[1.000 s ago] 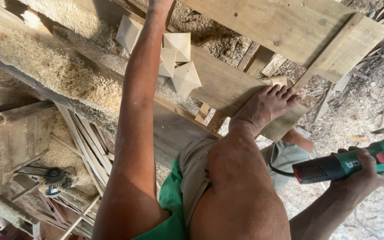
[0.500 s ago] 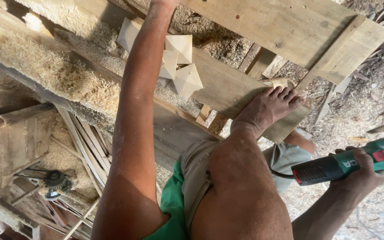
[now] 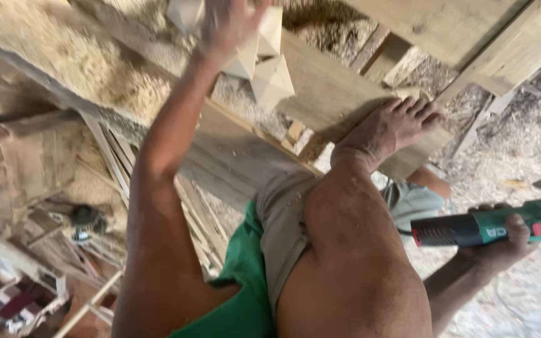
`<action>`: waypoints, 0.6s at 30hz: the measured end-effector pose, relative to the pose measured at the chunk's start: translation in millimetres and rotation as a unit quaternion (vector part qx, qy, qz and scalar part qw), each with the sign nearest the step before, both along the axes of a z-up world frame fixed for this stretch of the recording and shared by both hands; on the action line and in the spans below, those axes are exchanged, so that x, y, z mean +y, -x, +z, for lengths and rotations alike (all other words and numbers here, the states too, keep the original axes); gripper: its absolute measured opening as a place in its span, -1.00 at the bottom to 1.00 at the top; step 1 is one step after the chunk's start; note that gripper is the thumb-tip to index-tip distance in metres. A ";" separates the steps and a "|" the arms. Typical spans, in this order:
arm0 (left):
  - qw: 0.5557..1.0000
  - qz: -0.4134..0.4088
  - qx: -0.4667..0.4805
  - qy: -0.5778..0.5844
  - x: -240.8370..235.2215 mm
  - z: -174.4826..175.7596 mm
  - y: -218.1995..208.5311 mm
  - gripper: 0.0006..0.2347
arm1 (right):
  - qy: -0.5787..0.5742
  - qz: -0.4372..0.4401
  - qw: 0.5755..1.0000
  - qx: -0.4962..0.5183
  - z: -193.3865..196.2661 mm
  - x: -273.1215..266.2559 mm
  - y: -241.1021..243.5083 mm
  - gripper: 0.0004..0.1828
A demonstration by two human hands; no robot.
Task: The person uses an angle grinder to sand the edges of small wooden pieces. They hold each piece with their left hand and apply the grinder with their right hand, working on the edges and corners. The person occasionally repositions the wood to access different sides.
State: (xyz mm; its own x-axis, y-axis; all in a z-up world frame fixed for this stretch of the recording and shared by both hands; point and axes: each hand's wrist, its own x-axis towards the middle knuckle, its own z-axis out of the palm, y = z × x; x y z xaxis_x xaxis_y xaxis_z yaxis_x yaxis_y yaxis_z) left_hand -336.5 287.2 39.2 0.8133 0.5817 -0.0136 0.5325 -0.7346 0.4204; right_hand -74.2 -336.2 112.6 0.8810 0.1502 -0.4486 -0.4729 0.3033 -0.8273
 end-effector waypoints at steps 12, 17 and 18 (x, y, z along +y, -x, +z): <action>0.973 -0.146 0.143 -0.107 -111.1 7.6 41.7 -0.02 | 0.007 0.001 1.000 0.018 5.3 10.1 22.3 -0.28; 0.977 -0.143 0.128 -0.097 -109.9 2.5 37.1 -0.07 | -0.001 -0.007 1.000 -0.006 15.3 13.6 25.7 -0.34; 0.980 -0.143 0.117 -0.079 -107.3 4.2 33.6 -0.06 | 0.013 -0.008 1.000 -0.010 18.9 13.6 26.1 -0.33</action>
State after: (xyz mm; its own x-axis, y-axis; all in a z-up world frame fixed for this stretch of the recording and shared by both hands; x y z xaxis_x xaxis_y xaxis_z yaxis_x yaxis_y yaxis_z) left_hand -370.1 179.9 43.4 0.9287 0.3406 -0.1467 0.3637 -0.9138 0.1808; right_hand -100.3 -322.6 131.5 0.8921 0.1255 -0.4342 -0.4515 0.2887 -0.8443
